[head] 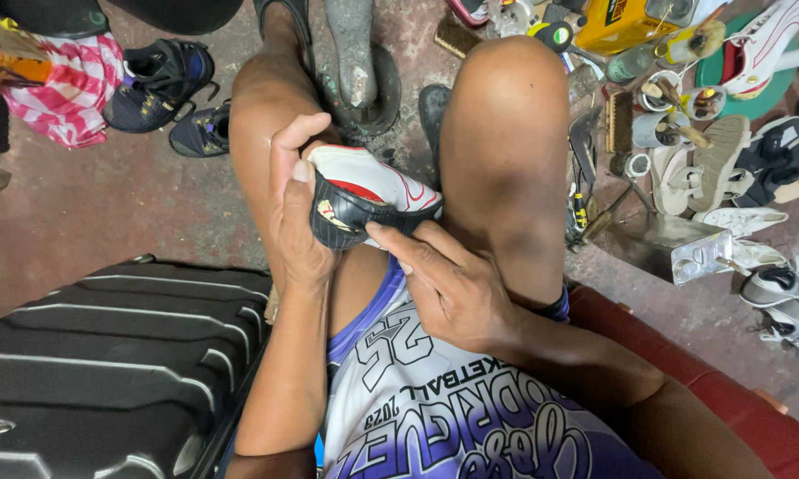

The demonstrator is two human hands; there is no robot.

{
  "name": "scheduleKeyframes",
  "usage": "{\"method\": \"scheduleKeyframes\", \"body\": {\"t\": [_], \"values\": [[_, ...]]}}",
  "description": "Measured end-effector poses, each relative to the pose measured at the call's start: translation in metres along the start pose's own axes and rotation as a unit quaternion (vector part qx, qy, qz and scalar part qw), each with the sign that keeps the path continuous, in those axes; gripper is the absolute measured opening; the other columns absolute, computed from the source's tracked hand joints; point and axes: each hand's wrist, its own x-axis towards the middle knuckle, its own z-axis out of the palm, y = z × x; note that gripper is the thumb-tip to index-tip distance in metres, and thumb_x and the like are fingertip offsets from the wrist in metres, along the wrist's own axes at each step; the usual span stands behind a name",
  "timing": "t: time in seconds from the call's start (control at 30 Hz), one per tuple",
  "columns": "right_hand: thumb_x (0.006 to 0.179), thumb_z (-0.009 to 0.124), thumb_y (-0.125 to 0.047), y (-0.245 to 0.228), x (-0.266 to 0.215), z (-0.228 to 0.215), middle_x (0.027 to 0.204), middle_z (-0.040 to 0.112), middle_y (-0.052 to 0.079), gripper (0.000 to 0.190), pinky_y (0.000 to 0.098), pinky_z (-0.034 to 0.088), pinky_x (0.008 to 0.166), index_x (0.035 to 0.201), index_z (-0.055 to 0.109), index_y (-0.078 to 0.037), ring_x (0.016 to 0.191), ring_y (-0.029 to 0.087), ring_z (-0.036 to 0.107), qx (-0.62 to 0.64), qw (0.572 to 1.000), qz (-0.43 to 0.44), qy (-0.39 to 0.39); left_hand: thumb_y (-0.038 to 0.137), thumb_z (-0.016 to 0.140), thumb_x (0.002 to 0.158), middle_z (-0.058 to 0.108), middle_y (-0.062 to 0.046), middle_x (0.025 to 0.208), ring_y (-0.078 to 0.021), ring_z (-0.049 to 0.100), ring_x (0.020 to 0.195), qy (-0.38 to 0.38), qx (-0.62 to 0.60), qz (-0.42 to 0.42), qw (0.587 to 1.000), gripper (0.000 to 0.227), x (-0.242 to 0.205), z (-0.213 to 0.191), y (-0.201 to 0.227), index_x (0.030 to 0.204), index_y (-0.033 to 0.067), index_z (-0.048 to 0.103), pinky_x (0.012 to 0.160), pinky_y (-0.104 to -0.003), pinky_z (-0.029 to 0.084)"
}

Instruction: The person is repairing a white and red sneaker by applying a substance to the sole using a small brush. They hold the shoe in their left hand and use the brush in their right hand to carefully apply the material to the heel area of the sole.

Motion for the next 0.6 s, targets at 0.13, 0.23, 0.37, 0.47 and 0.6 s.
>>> {"method": "scheduleKeyframes", "body": {"t": [0.13,0.23,0.37,0.47,0.6], "values": [[0.097,0.055,0.011,0.0,-0.0044,-0.002,0.101,0.061,0.014,0.048,0.0361,0.055,0.072,0.143,0.057,-0.003,0.082,0.027,0.065,-0.01,1.0,0.002,0.014,0.036,0.049,0.115,0.062,-0.01,0.112,-0.0129,0.06,0.101,0.001,0.023,-0.001,1.0,0.048,-0.0011,0.0045,-0.006,0.148,0.0017,0.044,0.092,-0.025,0.048],[0.098,0.053,0.012,-0.0012,-0.0063,-0.0028,0.103,0.06,0.014,0.047,0.0335,0.056,0.075,0.143,0.056,-0.003,0.085,0.026,0.064,0.018,0.999,0.001,0.032,0.041,0.049,0.113,0.064,-0.011,0.114,-0.0134,0.06,0.103,-0.005,0.048,0.0,0.999,0.053,-0.0026,0.0068,-0.0047,0.149,0.0023,0.043,0.093,-0.025,0.048],[0.098,0.054,0.012,-0.0042,-0.0079,-0.0021,0.099,0.059,0.014,0.047,0.0328,0.054,0.074,0.143,0.057,-0.001,0.081,0.025,0.061,0.014,0.999,0.018,0.024,0.044,0.048,0.114,0.062,-0.012,0.119,-0.0136,0.059,0.104,-0.003,0.081,0.02,0.996,0.055,-0.0026,0.0072,-0.0061,0.147,0.0004,0.042,0.096,-0.025,0.047],[0.097,0.051,0.013,-0.0048,-0.0071,-0.0027,0.101,0.058,0.014,0.049,0.0321,0.055,0.075,0.144,0.055,-0.001,0.082,0.024,0.061,0.022,0.999,0.012,0.025,0.044,0.047,0.114,0.062,-0.012,0.119,-0.0141,0.06,0.105,0.0,0.073,0.018,0.997,0.057,-0.0055,0.0075,-0.0086,0.151,0.0008,0.042,0.096,-0.026,0.047],[0.097,0.05,0.014,-0.0075,-0.0056,-0.0036,0.099,0.058,0.014,0.049,0.0311,0.054,0.074,0.144,0.055,0.0,0.081,0.023,0.06,0.033,0.999,0.015,0.018,0.043,0.045,0.115,0.059,-0.011,0.125,-0.015,0.059,0.109,0.006,0.096,0.026,0.995,0.057,-0.0074,0.0076,-0.0094,0.153,0.0004,0.041,0.099,-0.027,0.047]]}}
